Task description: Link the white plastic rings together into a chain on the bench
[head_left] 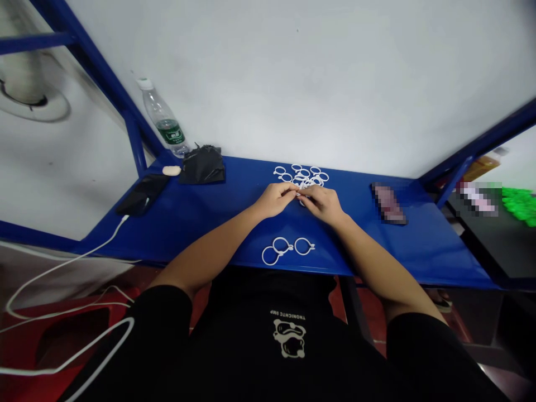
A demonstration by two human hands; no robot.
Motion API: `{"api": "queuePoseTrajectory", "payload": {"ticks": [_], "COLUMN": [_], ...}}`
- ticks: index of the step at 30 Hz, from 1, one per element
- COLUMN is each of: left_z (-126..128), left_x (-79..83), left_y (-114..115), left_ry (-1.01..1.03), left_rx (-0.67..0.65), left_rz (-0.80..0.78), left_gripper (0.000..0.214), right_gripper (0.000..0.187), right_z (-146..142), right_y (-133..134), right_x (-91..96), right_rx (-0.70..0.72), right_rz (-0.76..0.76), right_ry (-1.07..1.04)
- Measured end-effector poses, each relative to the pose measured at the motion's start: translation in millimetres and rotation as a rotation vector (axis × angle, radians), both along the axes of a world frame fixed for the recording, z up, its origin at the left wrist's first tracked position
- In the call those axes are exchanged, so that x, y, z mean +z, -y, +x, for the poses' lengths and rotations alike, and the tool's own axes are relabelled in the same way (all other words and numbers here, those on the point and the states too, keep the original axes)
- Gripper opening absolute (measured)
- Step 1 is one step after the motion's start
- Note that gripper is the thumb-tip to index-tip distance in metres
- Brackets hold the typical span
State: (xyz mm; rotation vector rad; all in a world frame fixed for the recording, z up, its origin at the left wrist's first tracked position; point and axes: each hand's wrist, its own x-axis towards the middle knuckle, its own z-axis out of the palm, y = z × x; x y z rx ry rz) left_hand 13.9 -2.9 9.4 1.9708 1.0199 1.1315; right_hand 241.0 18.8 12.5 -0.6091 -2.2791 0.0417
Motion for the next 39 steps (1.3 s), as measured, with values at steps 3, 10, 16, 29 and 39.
{"api": "queuePoseTrajectory", "payload": {"ticks": [3, 10, 16, 29, 39], "left_z": [-1, -3, -3, 5, 41], "left_x": [0.4, -0.9, 1.7, 14.5, 0.7], "left_y": [5, 4, 7, 24, 73], "left_ry": [-0.199, -0.44, -0.478, -0.397, -0.617], "left_rx": [0.057, 0.073, 0.069, -0.16, -0.508], "left_rz": [0.16, 0.356, 0.364, 0.305, 0.386], "left_gripper": [0.02, 0.028, 0.031, 0.025, 0.073], "right_gripper": [0.023, 0.035, 0.038, 0.034, 0.028], "right_z": [1, 0, -1, 13, 15], "right_y": [0, 5, 7, -11, -22], "right_x": [-0.3, 0.8, 1.5, -1.6, -8.9], "right_rx": [-0.015, -0.097, -0.114, -0.346, -0.442], "right_rz": [-0.011, -0.14, -0.183, -0.153, -0.242], "right_ry": [-0.018, 0.041, 0.058, -0.119, -0.123]}}
